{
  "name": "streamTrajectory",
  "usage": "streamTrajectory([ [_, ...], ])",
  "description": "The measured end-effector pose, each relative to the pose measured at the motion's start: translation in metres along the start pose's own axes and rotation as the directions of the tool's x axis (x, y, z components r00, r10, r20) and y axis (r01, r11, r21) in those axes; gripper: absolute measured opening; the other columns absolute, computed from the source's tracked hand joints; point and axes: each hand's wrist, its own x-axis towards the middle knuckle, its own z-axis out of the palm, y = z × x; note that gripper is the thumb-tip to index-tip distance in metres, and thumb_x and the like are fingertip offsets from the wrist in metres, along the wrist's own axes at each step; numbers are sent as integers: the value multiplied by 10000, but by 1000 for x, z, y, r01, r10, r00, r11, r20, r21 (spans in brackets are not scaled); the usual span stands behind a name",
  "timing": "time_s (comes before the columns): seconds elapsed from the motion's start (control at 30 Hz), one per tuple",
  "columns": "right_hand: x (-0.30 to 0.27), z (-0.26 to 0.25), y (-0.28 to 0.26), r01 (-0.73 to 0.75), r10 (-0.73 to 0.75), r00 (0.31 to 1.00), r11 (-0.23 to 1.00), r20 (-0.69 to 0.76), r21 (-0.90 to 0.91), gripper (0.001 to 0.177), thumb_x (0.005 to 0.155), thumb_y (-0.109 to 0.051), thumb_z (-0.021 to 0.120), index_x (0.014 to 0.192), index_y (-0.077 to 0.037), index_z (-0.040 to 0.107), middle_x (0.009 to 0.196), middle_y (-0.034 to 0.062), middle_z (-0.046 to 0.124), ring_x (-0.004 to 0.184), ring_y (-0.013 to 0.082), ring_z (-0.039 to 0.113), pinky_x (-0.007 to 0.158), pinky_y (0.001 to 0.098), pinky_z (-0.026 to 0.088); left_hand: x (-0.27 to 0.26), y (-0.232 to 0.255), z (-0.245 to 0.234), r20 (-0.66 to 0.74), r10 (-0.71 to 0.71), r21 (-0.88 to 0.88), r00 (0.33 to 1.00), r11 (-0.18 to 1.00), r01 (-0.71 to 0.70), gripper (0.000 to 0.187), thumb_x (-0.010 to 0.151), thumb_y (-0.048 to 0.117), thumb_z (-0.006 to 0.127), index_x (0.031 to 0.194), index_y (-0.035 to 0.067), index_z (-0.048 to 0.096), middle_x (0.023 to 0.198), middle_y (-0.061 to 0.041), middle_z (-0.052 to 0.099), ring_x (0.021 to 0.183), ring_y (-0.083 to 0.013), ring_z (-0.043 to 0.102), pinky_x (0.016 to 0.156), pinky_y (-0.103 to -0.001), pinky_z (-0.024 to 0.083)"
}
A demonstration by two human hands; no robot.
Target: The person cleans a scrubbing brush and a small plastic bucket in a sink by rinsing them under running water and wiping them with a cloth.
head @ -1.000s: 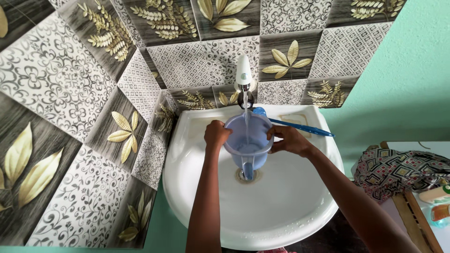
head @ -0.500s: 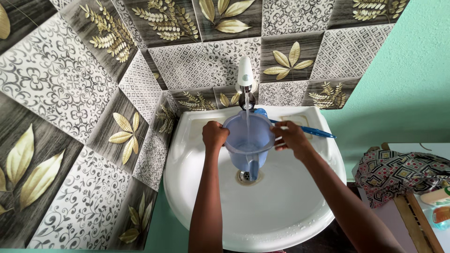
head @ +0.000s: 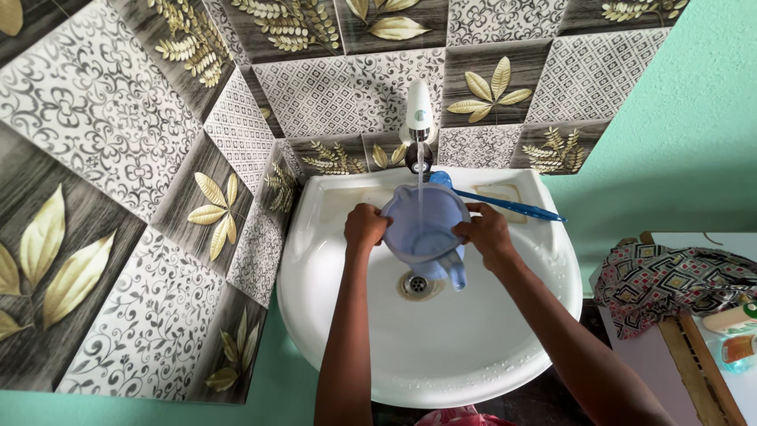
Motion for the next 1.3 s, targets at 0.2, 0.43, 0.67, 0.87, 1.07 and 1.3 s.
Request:
streamTrajectory([
  [0.2,-17,-1,-16,164,-166,986,982,-6,-92,433,711,62,795,1139,38,740,725,-12,588,616,70,521,548,243,449,12,-2,9,-176,468,-47,866,875,-482,631,689,124,872,1282,111,657,1230,-141,674,1121,-321,644,904,-417,519],
  [0.43,-62,11,-54,172,-129,976,952,175,-253,353,759,7,788,1111,-11,767,703,-28,594,611,73,478,525,259,391,-25,6,28,-2,620,180,784,772,-610,373,744,101,805,1109,138,739,1093,-133,736,1034,-350,686,864,-463,545],
  [0.67,-88,1,-39,563,-592,785,561,181,-607,543,773,-240,889,1234,-29,695,1036,144,681,868,223,668,733,363,557,-65,-25,12,-126,565,277,815,809,-518,171,857,98,704,1022,119,741,878,-180,733,848,-408,702,756,-513,555],
  [0.87,-104,26,-20,-47,87,989,953,123,-299,950,747,-375,861,1485,-71,344,1276,229,643,1041,295,723,779,425,629,-125,-41,-33,-239,316,-60,918,939,-339,258,864,28,646,1102,118,689,906,-186,747,851,-408,709,729,-501,542],
  [1.07,-120,62,-28,207,-55,952,842,301,-499,628,796,-94,727,1379,-23,505,1022,257,753,878,362,765,761,441,610,-138,-67,-49,-282,289,-87,915,942,-325,312,844,37,691,1135,115,607,955,-199,757,848,-401,734,709,-487,546],
  [1.3,-140,82,-49,287,-99,940,744,325,-604,479,868,-13,602,1344,-57,569,861,268,727,750,402,739,726,475,575,-163,-95,-68,-110,152,-314,982,932,-179,333,785,48,795,1040,14,583,926,-169,783,811,-241,806,646,-358,582],
])
